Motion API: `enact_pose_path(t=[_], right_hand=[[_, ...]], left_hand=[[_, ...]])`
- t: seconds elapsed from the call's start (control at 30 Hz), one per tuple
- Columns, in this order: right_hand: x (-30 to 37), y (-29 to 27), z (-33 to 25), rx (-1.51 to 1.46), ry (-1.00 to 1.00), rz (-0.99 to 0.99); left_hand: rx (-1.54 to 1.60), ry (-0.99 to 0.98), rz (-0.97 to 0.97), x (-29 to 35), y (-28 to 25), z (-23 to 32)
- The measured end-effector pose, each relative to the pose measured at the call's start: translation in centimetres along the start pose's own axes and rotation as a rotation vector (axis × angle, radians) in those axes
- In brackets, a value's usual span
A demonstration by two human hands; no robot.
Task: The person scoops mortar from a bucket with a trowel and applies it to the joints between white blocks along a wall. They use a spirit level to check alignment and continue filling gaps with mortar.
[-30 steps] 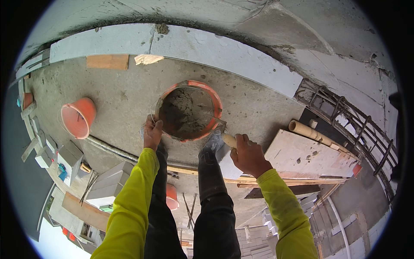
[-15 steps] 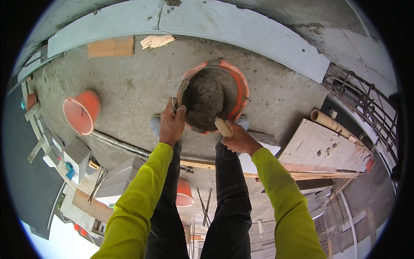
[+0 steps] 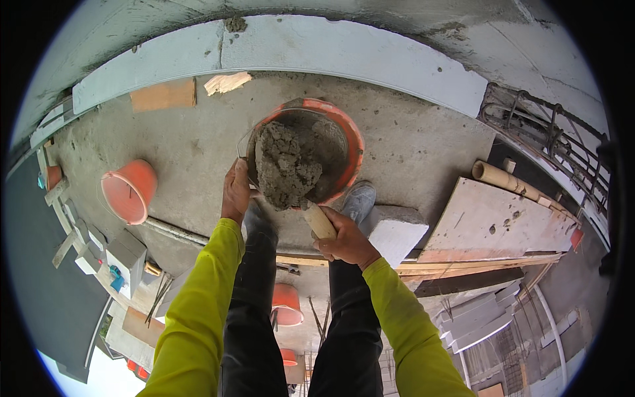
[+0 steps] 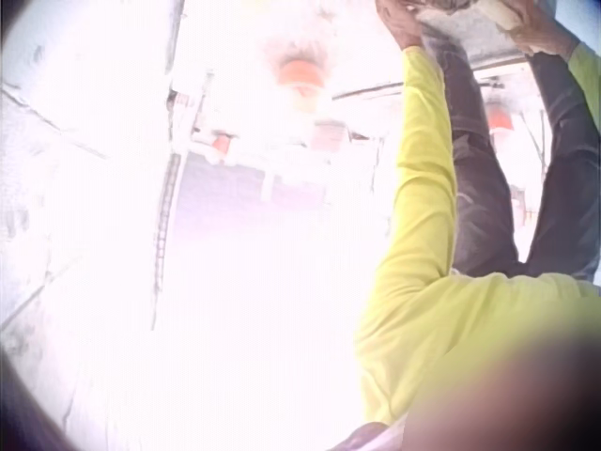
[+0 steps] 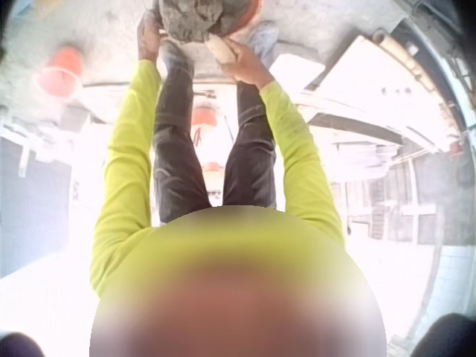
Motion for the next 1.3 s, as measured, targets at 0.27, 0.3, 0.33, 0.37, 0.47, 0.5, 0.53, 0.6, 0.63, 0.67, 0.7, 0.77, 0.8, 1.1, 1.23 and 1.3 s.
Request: enact_pose_path(t=[0.27, 0.3, 0.33, 0.37, 0.47, 0.5, 0.53, 0.6, 0.63, 0.67, 0.7, 0.77, 0.8, 1.1, 1.23, 1.3], right_hand=[[11.1, -1.1, -10.6, -0.005, 0.096, 0.210], [12.4, -1.6, -12.7, -0.049, 0.023, 0.231], [13.5, -2.2, -14.8, -0.051, -0.033, 0.266], [14.4, -3.0, -16.9, -0.059, -0.067, 0.312], [14.6, -6.9, -23.7, -0.107, -0.092, 0.361], [13.9, -8.4, -25.8, -0.094, -0.098, 0.365], [13.0, -9.8, -27.8, -0.099, -0.090, 0.374], [11.4, -11.7, -30.4, -0.102, -0.078, 0.419], [10.8, -12.2, -31.3, -0.092, -0.079, 0.456], [10.5, -12.4, -32.1, -0.079, -0.099, 0.509], [10.4, -12.2, -32.5, -0.107, -0.108, 0.527], [10.9, -11.5, -33.3, -0.156, -0.172, 0.570], [11.3, -11.1, -33.8, -0.177, -0.185, 0.598], [11.1, -12.3, -38.5, -0.228, -0.276, 0.632], [15.9, -8.5, -35.3, -0.069, -0.401, 0.560], [17.5, -7.2, -32.9, 0.299, -0.270, 0.659]], left_hand=[[0.025, -0.209, 0.037, -3.5, -4.6, -6.0], [-0.044, -0.115, 0.016, -3.6, -4.7, -6.2], [-0.123, -0.041, 0.015, -3.5, -4.7, -6.4], [-0.204, 0.058, 0.017, -3.1, -4.6, -6.4], [-0.450, 0.171, 0.239, -1.1, -4.1, -6.3], [-0.452, 0.157, 0.232, -0.2, -3.8, -6.4], [-0.456, 0.145, 0.230, 0.9, -3.8, -6.4], [-0.425, 0.111, 0.241, 2.6, -3.9, -6.5], [-0.448, 0.112, 0.231, 3.6, -3.9, -6.7], [-0.466, 0.083, 0.228, 4.4, -4.2, -6.9], [-0.495, 0.055, 0.235, 5.3, -4.5, -7.2], [-0.493, 0.019, 0.235, 6.9, -5.0, -8.0], [-0.497, 0.004, 0.240, 7.5, -5.4, -8.2], [-0.504, -0.094, 0.219, 10.2, -5.5, -9.1], [-0.487, -0.057, 0.202, 10.7, -4.8, -8.7], [-0.484, -0.062, 0.206, 10.4, -4.5, -8.5]])
Point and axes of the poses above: each hand's wrist, its own x-axis away from the middle knuckle, its own y-axis out of the palm, z = x × y, the point moved 4 cm from there along -x, towards the middle knuckle, and after that the axes turned 5 degrees about -z, right-handed, at the moved point
